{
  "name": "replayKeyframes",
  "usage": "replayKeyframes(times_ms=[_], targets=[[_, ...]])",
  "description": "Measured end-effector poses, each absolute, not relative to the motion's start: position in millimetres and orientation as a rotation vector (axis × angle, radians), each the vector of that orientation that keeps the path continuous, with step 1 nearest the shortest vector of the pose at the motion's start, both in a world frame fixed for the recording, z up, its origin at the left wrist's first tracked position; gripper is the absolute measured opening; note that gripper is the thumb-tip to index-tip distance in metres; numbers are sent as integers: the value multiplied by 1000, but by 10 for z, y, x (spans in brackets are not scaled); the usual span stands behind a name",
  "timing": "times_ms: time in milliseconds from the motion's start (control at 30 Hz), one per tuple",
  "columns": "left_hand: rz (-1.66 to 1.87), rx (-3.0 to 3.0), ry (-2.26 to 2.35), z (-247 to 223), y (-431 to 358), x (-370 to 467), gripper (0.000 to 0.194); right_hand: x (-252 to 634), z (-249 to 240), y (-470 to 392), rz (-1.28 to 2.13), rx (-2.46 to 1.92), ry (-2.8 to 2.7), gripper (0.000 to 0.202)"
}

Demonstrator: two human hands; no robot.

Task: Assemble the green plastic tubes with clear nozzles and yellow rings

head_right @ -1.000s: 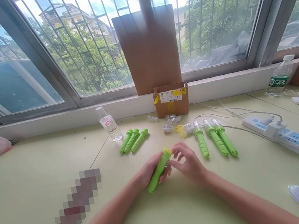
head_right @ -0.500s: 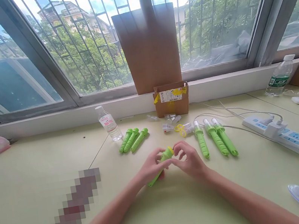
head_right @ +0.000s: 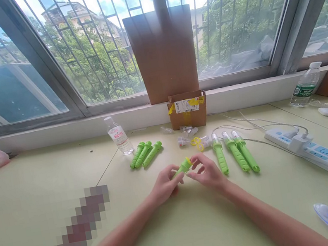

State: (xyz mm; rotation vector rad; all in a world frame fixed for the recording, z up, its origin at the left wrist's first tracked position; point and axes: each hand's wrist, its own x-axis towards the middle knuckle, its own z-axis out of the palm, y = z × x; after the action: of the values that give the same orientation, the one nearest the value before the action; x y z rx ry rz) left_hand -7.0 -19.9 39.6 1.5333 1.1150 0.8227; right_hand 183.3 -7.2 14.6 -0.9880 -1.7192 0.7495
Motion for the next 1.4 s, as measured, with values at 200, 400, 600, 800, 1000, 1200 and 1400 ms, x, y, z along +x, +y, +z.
replayKeyframes(times_ms=[200,400,600,800,1000,1200,1400], targets=[[768,1462,1033,388,-150,-108,43,1833,152,-75,728,-988,-1709,22],[707,1406,907,423,-128,-164,45,1818,181,-91,666,-947,-1734,22],[627,1460,927,471,-146,-167,50,1835,135,-93,581,-924,-1769,16],[737,2212,1285,372,-60,-250,40,1809,93,-67,482,-944,-1671,16],[819,2620,1377,249,-5,-263,25,1849,129,-27,555,-986,-1524,22],[800,2442,1330,244,-37,-256,27,1888,85,6,601,-1030,-1578,25],[803,2014,1197,276,-38,-255,32,1923,31,56,656,-1075,-1663,28]])
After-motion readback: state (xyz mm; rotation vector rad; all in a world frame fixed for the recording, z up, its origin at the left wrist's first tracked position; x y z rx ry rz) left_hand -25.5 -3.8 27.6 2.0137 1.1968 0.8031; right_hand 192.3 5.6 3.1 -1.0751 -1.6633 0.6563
